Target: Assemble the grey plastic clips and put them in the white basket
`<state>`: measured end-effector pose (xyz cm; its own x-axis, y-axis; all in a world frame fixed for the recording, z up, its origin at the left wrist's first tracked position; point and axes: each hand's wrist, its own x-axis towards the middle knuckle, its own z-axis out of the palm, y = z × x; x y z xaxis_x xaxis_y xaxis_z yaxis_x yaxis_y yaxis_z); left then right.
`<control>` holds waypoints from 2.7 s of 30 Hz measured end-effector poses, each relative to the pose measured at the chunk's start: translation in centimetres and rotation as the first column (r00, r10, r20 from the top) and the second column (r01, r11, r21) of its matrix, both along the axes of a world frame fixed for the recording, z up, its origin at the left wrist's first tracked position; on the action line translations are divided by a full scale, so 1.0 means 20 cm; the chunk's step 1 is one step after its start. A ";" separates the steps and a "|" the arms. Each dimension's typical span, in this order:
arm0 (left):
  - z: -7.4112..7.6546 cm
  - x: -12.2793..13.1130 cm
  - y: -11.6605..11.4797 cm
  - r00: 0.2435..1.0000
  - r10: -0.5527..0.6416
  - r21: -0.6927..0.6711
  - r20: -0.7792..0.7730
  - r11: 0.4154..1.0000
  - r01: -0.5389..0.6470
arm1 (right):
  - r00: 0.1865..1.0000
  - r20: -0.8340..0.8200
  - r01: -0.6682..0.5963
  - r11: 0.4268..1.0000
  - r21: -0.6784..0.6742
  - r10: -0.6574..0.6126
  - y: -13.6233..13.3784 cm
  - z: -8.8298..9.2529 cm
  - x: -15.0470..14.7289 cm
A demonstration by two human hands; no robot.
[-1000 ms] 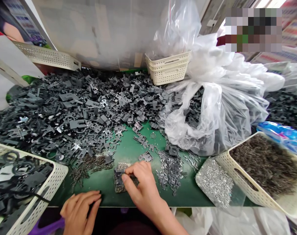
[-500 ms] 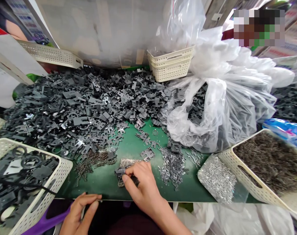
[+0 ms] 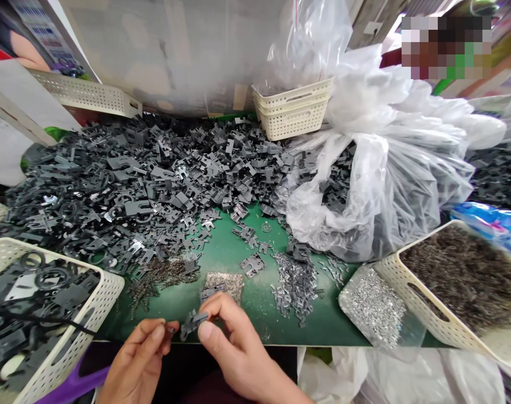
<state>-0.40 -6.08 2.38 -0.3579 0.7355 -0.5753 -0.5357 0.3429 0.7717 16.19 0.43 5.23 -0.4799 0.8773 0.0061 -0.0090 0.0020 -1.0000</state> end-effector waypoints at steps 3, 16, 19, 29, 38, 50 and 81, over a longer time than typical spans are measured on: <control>0.01 0.03 0.03 0.993 0.021 -0.003 0.118 1.000 -0.020 | 0.939 -0.335 -0.040 0.944 -0.328 -0.076 -0.04 0.01 -0.06; -0.04 -0.01 -0.02 0.784 -0.067 0.069 -0.617 0.988 0.138 | 0.821 -0.486 -0.047 0.813 -0.580 -0.300 -0.05 0.02 -0.10; -0.07 -0.05 -0.02 0.756 -0.119 0.013 -0.644 0.986 0.166 | 0.791 -0.486 0.024 0.813 -0.582 -0.372 -0.02 0.02 -0.06; -0.07 -0.08 -0.09 0.511 -0.151 0.023 -0.846 0.948 0.319 | 0.905 -0.357 0.061 0.902 -0.427 -0.230 -0.03 -0.02 -0.05; -0.11 -0.24 0.19 -0.258 -0.162 -0.253 -0.953 0.894 0.370 | 0.989 -0.123 0.061 0.989 -0.136 -0.078 -0.01 -0.02 -0.01; -0.03 -0.27 0.26 -0.198 -0.036 -0.116 -0.979 0.906 0.407 | 0.995 0.040 0.088 0.995 0.037 -0.090 0.04 -0.03 0.03; 0.08 -0.14 0.32 0.128 -0.112 -0.028 -0.986 0.849 0.527 | 0.864 0.502 -0.114 0.948 0.297 -0.053 0.21 0.00 -0.04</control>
<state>-3.23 0.29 3.89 -0.1409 0.9615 0.2361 0.7606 -0.0475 0.6475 15.42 4.56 5.16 -0.5177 0.8552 0.0248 0.4831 0.3162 -0.8165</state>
